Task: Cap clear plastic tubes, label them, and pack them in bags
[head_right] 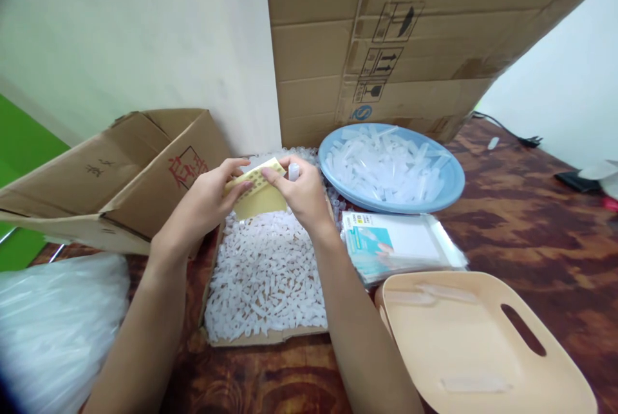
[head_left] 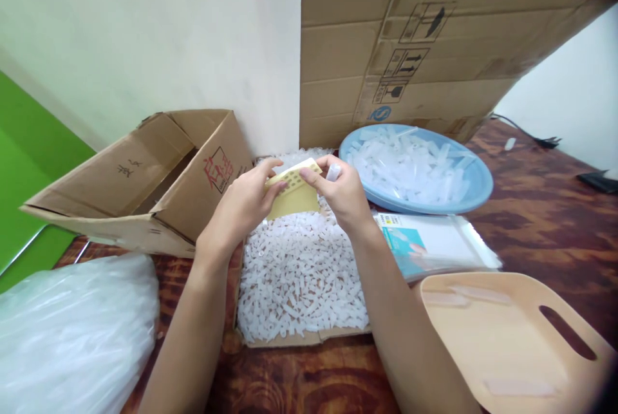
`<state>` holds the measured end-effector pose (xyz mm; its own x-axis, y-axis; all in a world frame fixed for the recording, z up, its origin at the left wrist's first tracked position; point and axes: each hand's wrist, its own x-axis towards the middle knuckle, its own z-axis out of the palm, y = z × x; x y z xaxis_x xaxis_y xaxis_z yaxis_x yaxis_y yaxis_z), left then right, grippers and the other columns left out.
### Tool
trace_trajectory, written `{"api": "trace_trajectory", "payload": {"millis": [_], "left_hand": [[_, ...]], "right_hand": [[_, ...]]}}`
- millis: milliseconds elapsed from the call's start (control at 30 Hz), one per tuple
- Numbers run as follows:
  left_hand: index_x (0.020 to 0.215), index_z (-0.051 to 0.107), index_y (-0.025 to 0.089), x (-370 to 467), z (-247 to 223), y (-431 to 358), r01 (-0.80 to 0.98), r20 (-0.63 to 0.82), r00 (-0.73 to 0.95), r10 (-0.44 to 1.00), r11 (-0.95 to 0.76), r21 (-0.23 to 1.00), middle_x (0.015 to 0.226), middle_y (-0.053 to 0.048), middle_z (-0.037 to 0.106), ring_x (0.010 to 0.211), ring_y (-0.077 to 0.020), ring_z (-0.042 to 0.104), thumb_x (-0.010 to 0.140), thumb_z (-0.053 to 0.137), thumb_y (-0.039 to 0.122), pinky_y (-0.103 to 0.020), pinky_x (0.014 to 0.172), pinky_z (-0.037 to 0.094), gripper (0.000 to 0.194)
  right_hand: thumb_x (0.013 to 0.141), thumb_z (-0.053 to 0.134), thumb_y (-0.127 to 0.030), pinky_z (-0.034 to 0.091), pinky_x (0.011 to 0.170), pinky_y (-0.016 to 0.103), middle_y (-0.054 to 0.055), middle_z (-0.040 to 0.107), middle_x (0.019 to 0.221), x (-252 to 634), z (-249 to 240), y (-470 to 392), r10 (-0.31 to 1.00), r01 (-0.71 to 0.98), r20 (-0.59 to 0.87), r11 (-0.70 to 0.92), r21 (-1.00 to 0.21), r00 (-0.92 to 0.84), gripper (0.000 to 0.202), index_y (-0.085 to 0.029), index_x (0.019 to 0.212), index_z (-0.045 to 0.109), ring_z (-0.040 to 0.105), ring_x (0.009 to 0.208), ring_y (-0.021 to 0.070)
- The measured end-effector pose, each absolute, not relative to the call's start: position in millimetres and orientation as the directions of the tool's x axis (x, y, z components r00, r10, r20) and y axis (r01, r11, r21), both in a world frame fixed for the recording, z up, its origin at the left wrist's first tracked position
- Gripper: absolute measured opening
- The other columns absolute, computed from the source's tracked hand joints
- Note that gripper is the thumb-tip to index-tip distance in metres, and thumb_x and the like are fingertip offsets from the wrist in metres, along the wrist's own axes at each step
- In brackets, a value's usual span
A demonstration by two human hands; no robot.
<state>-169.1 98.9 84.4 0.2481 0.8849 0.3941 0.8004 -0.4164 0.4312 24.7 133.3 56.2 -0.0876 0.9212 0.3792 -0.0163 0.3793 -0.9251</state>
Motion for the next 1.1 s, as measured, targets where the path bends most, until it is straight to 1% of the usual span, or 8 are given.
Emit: {"api": "trace_trajectory", "payload": {"millis": [67,200,333,433,533,667,933,1100], "left_hand": [[0.126,0.059,0.025,-165.9,86.8,96.9,0.808,0.409,0.249,0.878,-0.421,0.412,0.108,-0.007,0.076,0.090,-0.0237,0.072,0.104,0.050,0.032,-0.033,0.076,0.053,0.024],[0.116,0.062,0.027,-162.2,90.9,94.0,0.834,0.478,0.273,0.835,-0.453,0.316,0.107,-0.005,0.076,0.089,-0.0228,0.072,0.106,0.048,0.033,-0.032,0.074,0.051,0.019],[0.112,0.064,0.025,-161.8,89.2,94.6,0.832,0.500,0.290,0.816,-0.473,0.289,0.106,-0.005,0.077,0.089,-0.0234,0.072,0.099,0.063,0.041,-0.031,0.074,0.050,0.022],[0.103,0.068,0.023,-162.3,85.8,96.9,0.827,0.526,0.287,0.801,-0.484,0.286,0.102,-0.005,0.077,0.086,-0.0231,0.071,0.094,0.071,0.044,-0.032,0.075,0.050,0.023],[0.093,0.070,0.022,-162.9,83.7,98.9,0.854,0.563,0.265,0.783,-0.461,0.239,0.093,-0.004,0.078,0.079,-0.0216,0.070,0.097,0.066,0.042,-0.033,0.073,0.049,0.021],[0.085,0.072,0.023,-163.3,83.0,99.9,0.885,0.596,0.266,0.758,-0.437,0.161,0.085,-0.005,0.078,0.074,-0.0215,0.069,0.102,0.055,0.045,-0.034,0.071,0.047,0.034],[0.083,0.071,0.021,-162.9,83.4,99.3,0.889,0.549,0.323,0.771,-0.446,0.103,0.082,-0.007,0.077,0.074,-0.0239,0.068,0.107,0.043,0.042,-0.038,0.074,0.043,0.043],[0.079,0.070,0.021,-162.8,83.9,99.5,0.884,0.502,0.342,0.794,-0.454,0.116,0.079,-0.006,0.075,0.075,-0.0233,0.068,0.107,0.043,0.038,-0.037,0.075,0.042,0.042]], "right_hand": [[0.084,0.077,-0.046,0.037,0.054,0.025,-0.003,0.059,0.067,23.8,55.0,132.7,0.930,-0.033,0.352,0.351,-0.936,-0.102,0.028,-0.018,0.081,0.073,0.047,0.059,0.0120],[0.083,0.078,-0.048,0.034,0.052,0.025,-0.003,0.056,0.063,26.6,56.1,131.1,0.935,-0.089,0.286,0.273,-0.958,-0.210,0.032,-0.016,0.078,0.075,0.043,0.056,0.0112],[0.079,0.081,-0.048,0.034,0.052,0.025,-0.004,0.056,0.063,29.6,58.5,130.0,0.929,-0.147,0.275,0.245,-0.958,-0.247,0.034,-0.016,0.073,0.072,0.042,0.056,0.0102],[0.079,0.081,-0.050,0.037,0.053,0.025,-0.003,0.060,0.065,28.6,58.4,129.9,0.926,-0.109,0.272,0.251,-0.962,-0.264,0.034,-0.017,0.073,0.073,0.046,0.057,0.0108],[0.079,0.081,-0.050,0.041,0.055,0.025,0.000,0.068,0.071,25.4,57.3,130.0,0.923,-0.085,0.274,0.261,-0.962,-0.269,0.034,-0.017,0.083,0.079,0.054,0.061,0.0130],[0.077,0.083,-0.046,0.046,0.059,0.027,0.003,0.074,0.076,22.2,56.7,130.0,0.925,-0.053,0.289,0.285,-0.957,-0.247,0.030,-0.017,0.085,0.081,0.061,0.068,0.0165],[0.080,0.082,-0.048,0.045,0.062,0.028,0.002,0.072,0.074,23.7,57.7,129.7,0.912,0.000,0.327,0.338,-0.941,-0.248,0.031,-0.018,0.076,0.079,0.061,0.068,0.0166],[0.083,0.080,-0.047,0.044,0.063,0.028,0.002,0.071,0.072,22.8,55.3,131.3,0.912,0.056,0.338,0.359,-0.932,-0.233,0.032,-0.017,0.073,0.077,0.060,0.067,0.0164]]}}
